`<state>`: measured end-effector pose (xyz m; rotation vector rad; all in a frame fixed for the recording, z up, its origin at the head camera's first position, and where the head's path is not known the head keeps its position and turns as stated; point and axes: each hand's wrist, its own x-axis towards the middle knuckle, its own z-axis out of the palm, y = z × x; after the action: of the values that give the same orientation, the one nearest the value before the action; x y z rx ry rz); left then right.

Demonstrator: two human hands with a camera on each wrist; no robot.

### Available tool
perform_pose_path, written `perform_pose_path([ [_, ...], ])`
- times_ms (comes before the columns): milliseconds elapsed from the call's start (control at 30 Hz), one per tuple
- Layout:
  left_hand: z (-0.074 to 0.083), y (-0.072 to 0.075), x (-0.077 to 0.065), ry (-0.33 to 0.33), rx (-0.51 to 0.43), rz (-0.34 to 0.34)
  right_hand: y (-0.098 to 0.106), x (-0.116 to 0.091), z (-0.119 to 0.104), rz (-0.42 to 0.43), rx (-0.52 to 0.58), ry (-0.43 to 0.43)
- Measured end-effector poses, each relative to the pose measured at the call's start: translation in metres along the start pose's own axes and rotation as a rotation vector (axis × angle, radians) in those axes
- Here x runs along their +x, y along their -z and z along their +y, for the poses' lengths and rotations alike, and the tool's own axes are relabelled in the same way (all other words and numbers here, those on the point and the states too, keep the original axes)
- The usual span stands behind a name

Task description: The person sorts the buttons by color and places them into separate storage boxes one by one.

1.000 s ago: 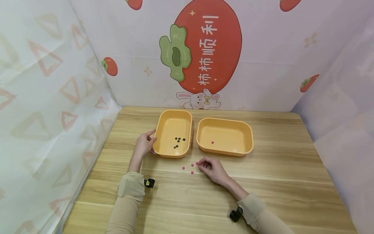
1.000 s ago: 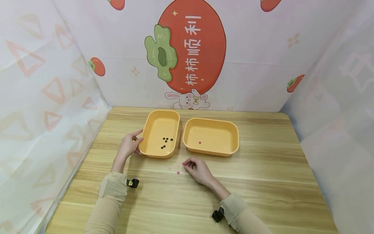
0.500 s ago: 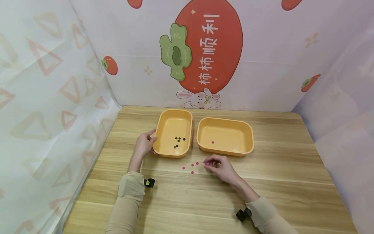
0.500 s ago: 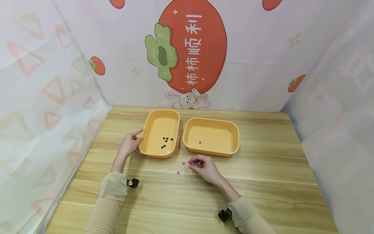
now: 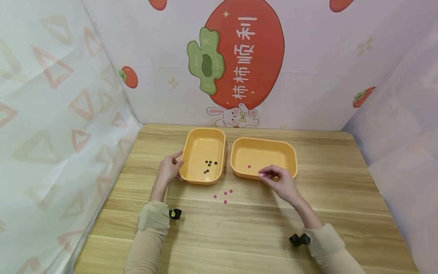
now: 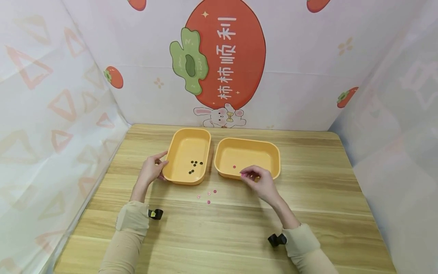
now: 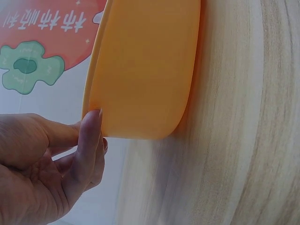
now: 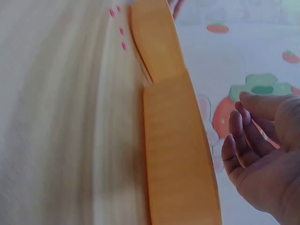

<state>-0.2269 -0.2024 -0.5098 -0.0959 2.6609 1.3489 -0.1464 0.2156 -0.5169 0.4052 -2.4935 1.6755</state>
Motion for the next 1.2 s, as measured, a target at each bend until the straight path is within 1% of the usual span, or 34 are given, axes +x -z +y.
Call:
perform_pose_path([
  [100, -0.002, 0.0, 0.0, 0.0, 0.002, -0.001, 0.01, 0.012, 0.007, 0.054, -0.03, -0.004],
  [233, -0.004, 0.0, 0.0, 0.005, -0.002, -0.001, 0.017, 0.027, 0.019, 0.075, -0.06, -0.028],
  [500, -0.005, 0.0, 0.0, 0.007, -0.016, 0.005, 0.017, 0.049, 0.036, 0.046, -0.135, -0.09],
  [733, -0.003, 0.002, -0.002, 0.016, -0.024, -0.002, 0.016, 0.066, 0.042, -0.021, -0.178, -0.141],
  [933, -0.002, 0.002, -0.001, 0.029, -0.029, 0.001, 0.014, 0.075, 0.045, -0.07, -0.19, -0.175],
  [1033, -0.002, 0.002, 0.0, 0.026, -0.026, -0.006, 0.013, 0.077, 0.048, -0.069, -0.192, -0.18],
  [1200, -0.002, 0.002, 0.002, 0.018, -0.024, -0.013, 0.015, 0.078, 0.048, -0.04, -0.191, -0.178],
])
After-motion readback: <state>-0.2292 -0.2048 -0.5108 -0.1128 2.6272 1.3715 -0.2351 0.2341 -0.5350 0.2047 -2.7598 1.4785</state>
